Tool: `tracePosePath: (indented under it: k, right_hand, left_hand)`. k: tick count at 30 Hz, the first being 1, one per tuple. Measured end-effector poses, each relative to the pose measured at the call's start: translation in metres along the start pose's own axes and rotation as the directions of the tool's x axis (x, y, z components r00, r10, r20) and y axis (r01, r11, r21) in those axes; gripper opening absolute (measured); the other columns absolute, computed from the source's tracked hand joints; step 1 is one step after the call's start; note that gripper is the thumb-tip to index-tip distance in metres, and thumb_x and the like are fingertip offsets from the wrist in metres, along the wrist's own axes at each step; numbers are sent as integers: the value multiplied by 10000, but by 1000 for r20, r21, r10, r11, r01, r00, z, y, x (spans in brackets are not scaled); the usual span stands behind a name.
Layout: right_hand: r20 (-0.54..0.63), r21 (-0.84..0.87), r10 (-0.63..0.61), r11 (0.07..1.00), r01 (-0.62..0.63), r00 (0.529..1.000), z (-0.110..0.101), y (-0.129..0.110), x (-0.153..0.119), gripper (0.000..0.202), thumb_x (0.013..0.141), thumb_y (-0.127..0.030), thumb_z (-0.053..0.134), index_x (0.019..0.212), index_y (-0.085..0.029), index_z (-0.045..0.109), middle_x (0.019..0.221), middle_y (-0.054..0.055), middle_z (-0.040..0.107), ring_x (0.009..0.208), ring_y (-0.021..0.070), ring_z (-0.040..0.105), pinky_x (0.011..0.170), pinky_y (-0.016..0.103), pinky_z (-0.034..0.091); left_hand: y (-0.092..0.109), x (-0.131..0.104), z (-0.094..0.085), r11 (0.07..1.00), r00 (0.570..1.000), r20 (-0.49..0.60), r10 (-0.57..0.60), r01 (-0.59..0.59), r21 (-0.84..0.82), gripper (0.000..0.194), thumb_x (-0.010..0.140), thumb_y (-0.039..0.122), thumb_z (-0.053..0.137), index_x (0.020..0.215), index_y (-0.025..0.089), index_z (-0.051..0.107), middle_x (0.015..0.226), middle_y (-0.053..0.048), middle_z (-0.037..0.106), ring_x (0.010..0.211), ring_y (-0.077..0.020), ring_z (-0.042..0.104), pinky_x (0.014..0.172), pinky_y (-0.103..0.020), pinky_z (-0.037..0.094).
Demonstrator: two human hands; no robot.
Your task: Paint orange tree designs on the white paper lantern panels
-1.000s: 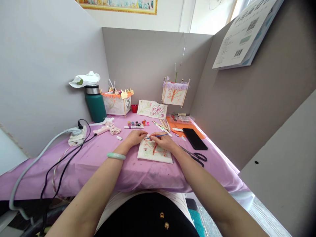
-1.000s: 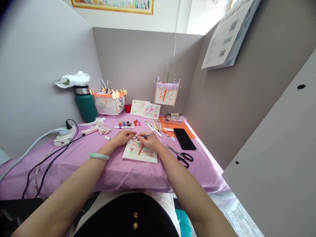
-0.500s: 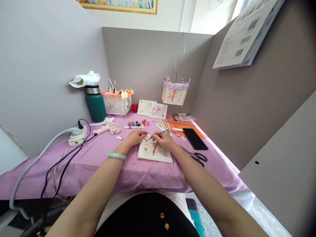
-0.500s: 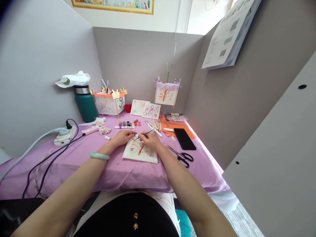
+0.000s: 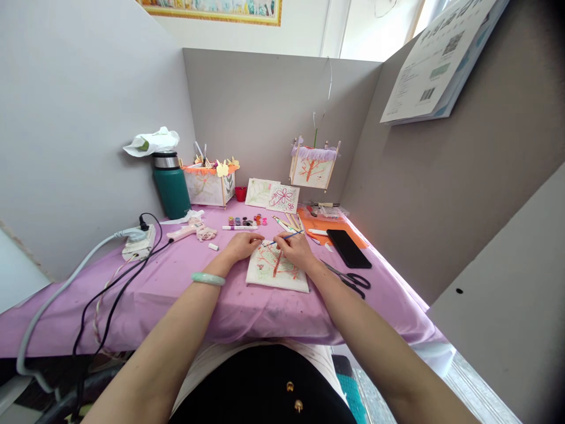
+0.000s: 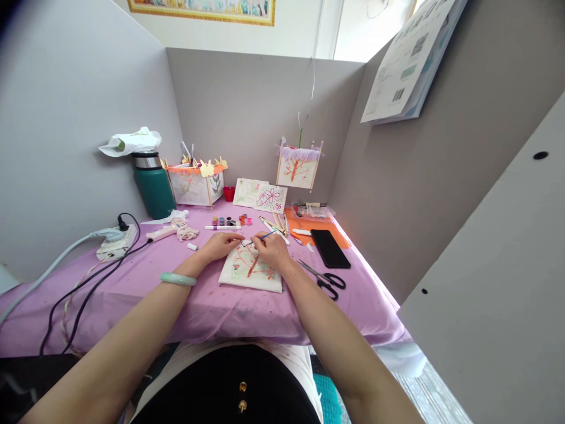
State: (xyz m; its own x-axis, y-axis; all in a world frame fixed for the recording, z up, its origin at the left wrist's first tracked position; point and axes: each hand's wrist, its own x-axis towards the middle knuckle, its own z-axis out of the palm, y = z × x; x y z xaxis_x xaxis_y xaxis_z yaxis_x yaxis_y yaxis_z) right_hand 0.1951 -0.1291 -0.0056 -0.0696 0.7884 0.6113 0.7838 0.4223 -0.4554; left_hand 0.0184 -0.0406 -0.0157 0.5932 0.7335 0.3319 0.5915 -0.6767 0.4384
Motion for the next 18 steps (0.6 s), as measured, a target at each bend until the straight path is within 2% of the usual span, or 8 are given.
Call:
tracePosePath:
  k: [18]
  right_hand:
    - [-80, -84, 10, 996, -16, 997, 1, 6, 1, 336, 862, -338, 412, 634, -204, 620, 603, 3, 644, 629, 126, 592, 613, 218, 371]
  left_hand:
    - [0, -1, 1, 1000, 1000, -6, 6, -6, 7, 363, 789, 318, 406, 1029, 201, 654, 1064, -34, 655, 983, -172, 586, 867, -260, 429]
